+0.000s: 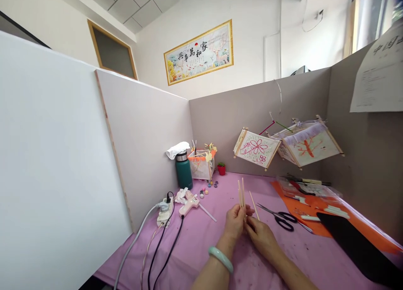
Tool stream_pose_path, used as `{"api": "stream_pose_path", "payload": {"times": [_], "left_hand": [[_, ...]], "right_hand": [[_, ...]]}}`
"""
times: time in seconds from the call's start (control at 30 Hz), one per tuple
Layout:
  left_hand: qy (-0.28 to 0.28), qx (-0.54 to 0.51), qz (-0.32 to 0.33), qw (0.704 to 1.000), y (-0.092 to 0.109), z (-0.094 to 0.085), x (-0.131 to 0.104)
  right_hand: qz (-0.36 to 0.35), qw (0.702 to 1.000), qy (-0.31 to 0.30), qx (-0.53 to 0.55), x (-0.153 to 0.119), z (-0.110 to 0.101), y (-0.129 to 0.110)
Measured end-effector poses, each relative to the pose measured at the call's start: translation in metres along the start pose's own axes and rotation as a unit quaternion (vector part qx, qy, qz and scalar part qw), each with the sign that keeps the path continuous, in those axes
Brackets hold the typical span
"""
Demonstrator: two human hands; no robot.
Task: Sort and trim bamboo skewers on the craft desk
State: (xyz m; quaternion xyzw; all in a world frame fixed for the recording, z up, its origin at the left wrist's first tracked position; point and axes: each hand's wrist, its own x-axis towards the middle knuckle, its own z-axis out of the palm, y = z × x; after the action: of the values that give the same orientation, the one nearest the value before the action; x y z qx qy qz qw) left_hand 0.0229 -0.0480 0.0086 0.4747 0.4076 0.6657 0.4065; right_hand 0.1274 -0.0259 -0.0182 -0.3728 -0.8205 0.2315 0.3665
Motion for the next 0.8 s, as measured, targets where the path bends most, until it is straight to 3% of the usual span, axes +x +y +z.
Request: {"api": "stream_pose_path", "payload": {"times": [0.33, 0.8], "left_hand": [[-0.002, -0.047, -0.016, 0.999, 0.005, -0.003, 0.001], [-0.026, -0.112, -0.056, 0.992, 0.008, -0.014, 0.003]], "right_hand": [[-0.008, 0.999, 0.032, -0.004, 0.002, 0.000, -0.001], [0.024, 0.999, 0.026, 0.020, 0.000, 0.001, -0.003]]}}
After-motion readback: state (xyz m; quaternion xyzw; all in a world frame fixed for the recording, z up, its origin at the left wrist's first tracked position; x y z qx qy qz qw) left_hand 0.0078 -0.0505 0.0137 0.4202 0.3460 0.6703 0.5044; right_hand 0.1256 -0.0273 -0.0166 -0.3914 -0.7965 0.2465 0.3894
